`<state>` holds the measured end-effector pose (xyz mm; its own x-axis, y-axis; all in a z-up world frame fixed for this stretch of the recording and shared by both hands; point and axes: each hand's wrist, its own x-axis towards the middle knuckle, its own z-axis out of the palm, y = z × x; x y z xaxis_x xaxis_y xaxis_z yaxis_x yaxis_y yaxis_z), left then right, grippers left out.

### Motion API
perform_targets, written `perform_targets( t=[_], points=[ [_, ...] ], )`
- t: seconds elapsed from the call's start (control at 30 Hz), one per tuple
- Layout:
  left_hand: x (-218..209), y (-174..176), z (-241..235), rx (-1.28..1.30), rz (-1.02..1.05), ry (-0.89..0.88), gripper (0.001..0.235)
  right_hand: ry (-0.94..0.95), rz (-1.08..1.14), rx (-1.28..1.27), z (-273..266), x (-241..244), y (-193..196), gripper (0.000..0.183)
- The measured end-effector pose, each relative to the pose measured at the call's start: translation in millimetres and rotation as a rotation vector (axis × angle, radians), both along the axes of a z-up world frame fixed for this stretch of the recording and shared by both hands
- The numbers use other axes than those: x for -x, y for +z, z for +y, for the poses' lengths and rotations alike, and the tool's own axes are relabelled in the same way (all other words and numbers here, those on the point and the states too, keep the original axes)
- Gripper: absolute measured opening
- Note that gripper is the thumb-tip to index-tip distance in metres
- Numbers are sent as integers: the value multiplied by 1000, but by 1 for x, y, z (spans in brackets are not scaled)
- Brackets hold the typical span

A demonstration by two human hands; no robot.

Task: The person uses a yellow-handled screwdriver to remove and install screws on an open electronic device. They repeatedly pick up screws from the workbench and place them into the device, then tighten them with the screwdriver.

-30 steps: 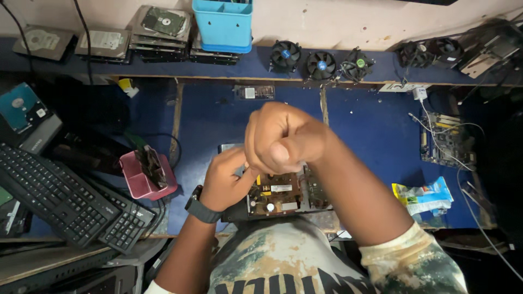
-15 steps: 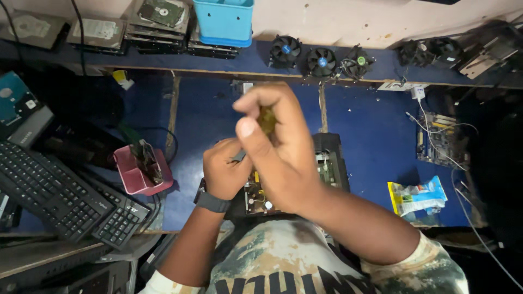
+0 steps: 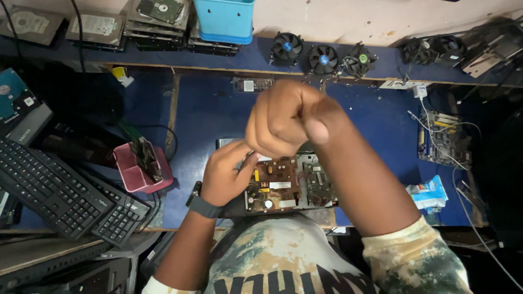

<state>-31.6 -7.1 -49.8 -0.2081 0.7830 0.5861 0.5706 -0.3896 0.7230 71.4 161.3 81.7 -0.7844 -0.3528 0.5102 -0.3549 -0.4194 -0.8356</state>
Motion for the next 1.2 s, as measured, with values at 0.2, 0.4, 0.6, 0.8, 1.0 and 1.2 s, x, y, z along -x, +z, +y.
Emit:
perform_targets(
  t=[0.2, 0.4, 0.6, 0.8, 1.0, 1.2],
  points=[
    [-8, -5, 9, -14, -105, 204, 18, -1114, -114, -202, -58, -13, 11, 39],
    [-15, -5, 12, 85, -81, 331, 16, -1462, -125, -382, -104, -32, 9, 16],
    [-6, 5, 2, 23, -43, 105, 21, -1112, 161, -255, -70, -25, -11, 33],
    [-1, 5, 0, 247, -88, 37, 18, -416, -6, -25, -28, -8, 4, 52],
    [1, 7, 5, 16, -82, 109, 18, -1343, 248, -1037, -57, -24, 42, 34],
    [0, 10, 10, 48, 42, 223, 24, -1373, 54, -1729, -73, -44, 85, 46]
  ],
)
